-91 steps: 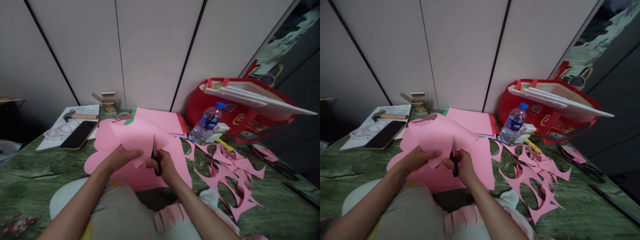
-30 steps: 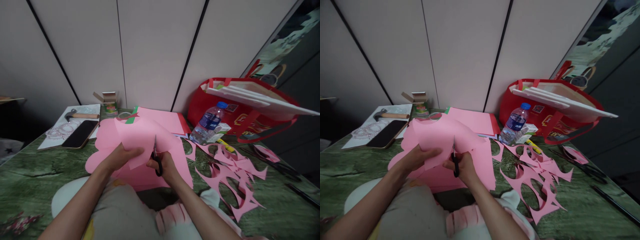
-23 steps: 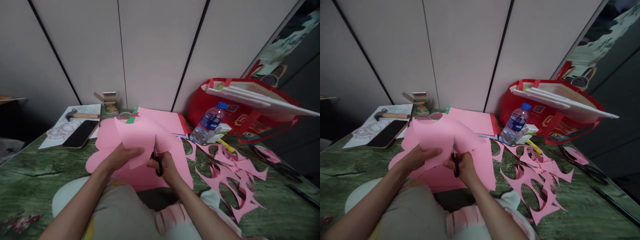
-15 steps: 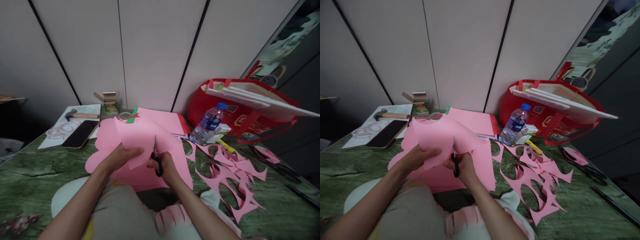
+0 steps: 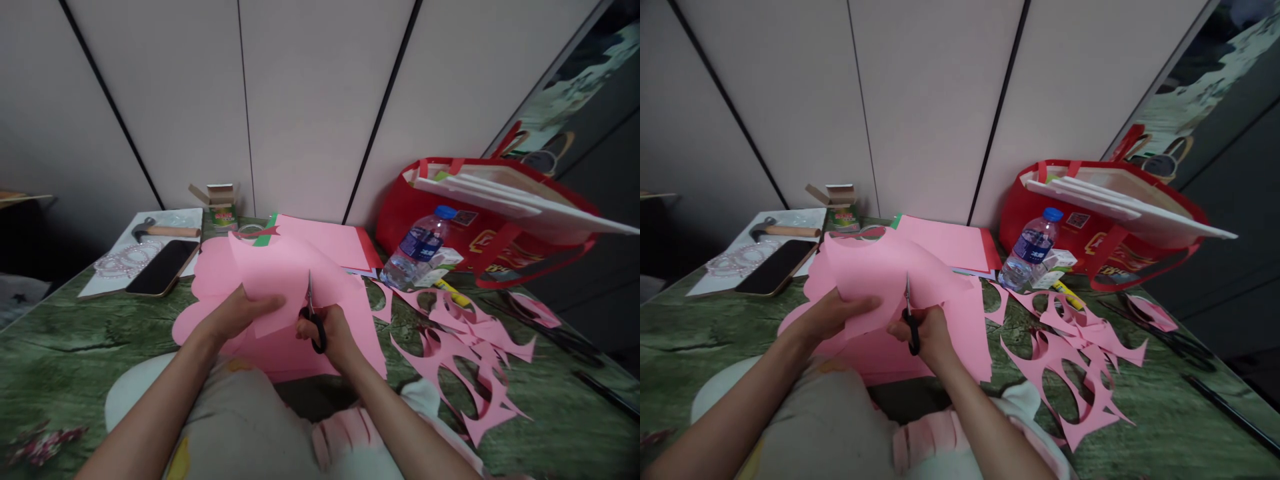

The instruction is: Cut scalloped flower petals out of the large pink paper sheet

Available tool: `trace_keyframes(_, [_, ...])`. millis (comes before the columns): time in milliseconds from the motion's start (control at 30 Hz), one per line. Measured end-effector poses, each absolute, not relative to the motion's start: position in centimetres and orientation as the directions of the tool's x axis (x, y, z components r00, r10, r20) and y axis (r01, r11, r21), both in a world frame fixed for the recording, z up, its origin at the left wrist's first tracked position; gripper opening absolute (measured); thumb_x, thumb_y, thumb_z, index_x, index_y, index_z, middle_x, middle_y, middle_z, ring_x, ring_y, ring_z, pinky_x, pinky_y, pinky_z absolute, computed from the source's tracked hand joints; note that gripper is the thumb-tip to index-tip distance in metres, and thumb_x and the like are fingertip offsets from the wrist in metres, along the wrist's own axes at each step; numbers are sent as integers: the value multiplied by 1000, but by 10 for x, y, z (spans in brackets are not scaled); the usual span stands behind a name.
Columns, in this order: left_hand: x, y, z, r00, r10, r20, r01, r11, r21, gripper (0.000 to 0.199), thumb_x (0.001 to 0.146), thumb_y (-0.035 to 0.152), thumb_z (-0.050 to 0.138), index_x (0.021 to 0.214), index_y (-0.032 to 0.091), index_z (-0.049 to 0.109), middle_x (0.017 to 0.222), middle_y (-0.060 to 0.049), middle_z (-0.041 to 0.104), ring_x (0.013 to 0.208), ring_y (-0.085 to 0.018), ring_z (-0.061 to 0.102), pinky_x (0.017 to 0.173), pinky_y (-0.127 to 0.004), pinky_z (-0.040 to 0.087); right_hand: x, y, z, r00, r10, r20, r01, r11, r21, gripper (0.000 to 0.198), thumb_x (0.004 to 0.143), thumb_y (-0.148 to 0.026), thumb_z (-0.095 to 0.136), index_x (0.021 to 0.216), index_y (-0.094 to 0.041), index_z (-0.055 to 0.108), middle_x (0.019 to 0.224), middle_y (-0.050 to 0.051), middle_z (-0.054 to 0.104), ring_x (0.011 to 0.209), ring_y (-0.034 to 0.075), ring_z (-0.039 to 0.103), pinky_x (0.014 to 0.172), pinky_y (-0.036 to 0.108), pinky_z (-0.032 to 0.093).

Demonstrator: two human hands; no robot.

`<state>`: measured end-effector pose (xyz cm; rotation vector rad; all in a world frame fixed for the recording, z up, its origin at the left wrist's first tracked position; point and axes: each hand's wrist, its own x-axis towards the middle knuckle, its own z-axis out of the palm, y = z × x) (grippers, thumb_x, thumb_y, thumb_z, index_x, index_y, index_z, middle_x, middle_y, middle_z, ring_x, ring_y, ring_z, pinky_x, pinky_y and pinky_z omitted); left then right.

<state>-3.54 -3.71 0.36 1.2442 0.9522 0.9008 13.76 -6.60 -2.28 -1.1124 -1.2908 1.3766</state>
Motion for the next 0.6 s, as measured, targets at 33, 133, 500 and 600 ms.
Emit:
trace_keyframes(33, [-36, -37, 4, 353, 932, -87, -41, 108, 993, 27, 65, 30, 70, 87, 15, 64, 86, -5, 69, 76, -20, 62, 70, -33, 50, 138, -66, -22, -172, 985, -31, -32, -37, -999, 12, 57, -24, 60, 50, -14, 58, 45, -1, 53, 45, 12, 47, 44, 24, 35])
trace_keyframes(133, [-36, -38, 7, 353, 931, -93, -40, 114, 993, 28, 64, 30, 71, 88, 15, 64, 85, -5, 70, 76, -19, 62, 70, -32, 50, 138, -66, -22, -172, 984, -49, -13, -52, -999, 13, 56, -24, 60, 48, -13, 58, 44, 0, 53, 44, 12, 46, 43, 24, 34])
trace_keyframes(500, [-39, -39, 6, 329, 939, -105, -50, 129, 990, 26, 61, 28, 72, 83, 15, 65, 81, -5, 70, 72, -18, 62, 65, -30, 51, 139, -65, -26, -182, 981, -72, 24, -69, -997, 16, 56, -27, 63, 48, -14, 59, 42, 0, 54, 42, 12, 48, 39, 23, 34])
trace_keyframes(600, [-39, -37, 6, 322, 940, -110, -66, 138, 988, 27, 60, 27, 74, 83, 15, 65, 79, -5, 70, 71, -17, 62, 64, -28, 51, 138, -66, -26, -182, 980, -75, 21, -73, -997, 18, 55, -29, 64, 49, -14, 58, 42, -1, 53, 41, 12, 49, 39, 23, 34])
